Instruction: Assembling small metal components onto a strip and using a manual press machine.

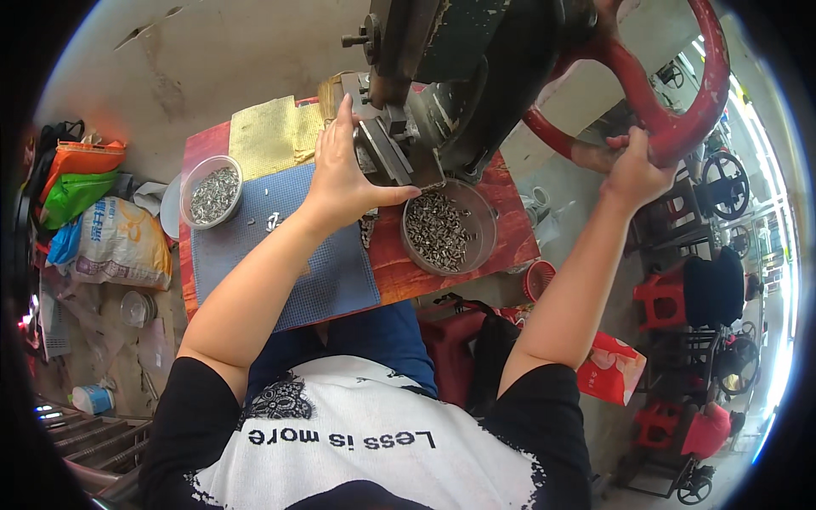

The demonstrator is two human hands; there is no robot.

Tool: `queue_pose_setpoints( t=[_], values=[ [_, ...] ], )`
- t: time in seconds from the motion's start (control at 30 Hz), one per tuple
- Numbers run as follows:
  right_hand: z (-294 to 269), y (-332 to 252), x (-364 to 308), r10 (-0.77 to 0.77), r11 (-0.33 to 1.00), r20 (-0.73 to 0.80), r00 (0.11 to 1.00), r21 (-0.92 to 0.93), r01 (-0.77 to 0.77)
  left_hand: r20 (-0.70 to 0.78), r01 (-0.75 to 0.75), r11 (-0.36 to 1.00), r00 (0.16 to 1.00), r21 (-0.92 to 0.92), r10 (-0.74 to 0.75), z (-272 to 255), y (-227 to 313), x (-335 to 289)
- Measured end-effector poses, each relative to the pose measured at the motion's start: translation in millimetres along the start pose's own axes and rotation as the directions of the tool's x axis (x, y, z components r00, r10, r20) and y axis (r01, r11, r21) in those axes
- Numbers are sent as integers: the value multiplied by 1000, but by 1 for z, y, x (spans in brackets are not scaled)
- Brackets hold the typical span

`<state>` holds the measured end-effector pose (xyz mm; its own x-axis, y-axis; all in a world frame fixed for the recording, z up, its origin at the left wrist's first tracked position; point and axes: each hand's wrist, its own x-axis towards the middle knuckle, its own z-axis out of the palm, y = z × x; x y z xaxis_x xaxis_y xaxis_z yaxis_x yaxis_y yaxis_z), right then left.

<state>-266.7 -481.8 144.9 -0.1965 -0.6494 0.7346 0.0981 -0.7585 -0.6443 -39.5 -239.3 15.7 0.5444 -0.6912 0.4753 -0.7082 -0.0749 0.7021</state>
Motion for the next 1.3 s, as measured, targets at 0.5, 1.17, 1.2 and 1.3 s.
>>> queue_pose_setpoints(
  t=[0.5,1.17,1.2,1.3],
  values=[
    [-20,-39,-160,658,562,709,255,-238,-792,21,-531,847,847,-23,531,21,61,-16],
    [-13,-24,-160,710,350,697,98,-229,-908,349,41,817,891,575,-290,-62,-18,-45],
    [-11,-32,-159,712,349,696,94,-235,-907,384,-15,806,884,592,-266,-63,-21,-48],
    [-1,-43,-164,663,228,749,2,-199,-953,344,15,837,908,546,-241,-78,-21,-57]
  ],
)
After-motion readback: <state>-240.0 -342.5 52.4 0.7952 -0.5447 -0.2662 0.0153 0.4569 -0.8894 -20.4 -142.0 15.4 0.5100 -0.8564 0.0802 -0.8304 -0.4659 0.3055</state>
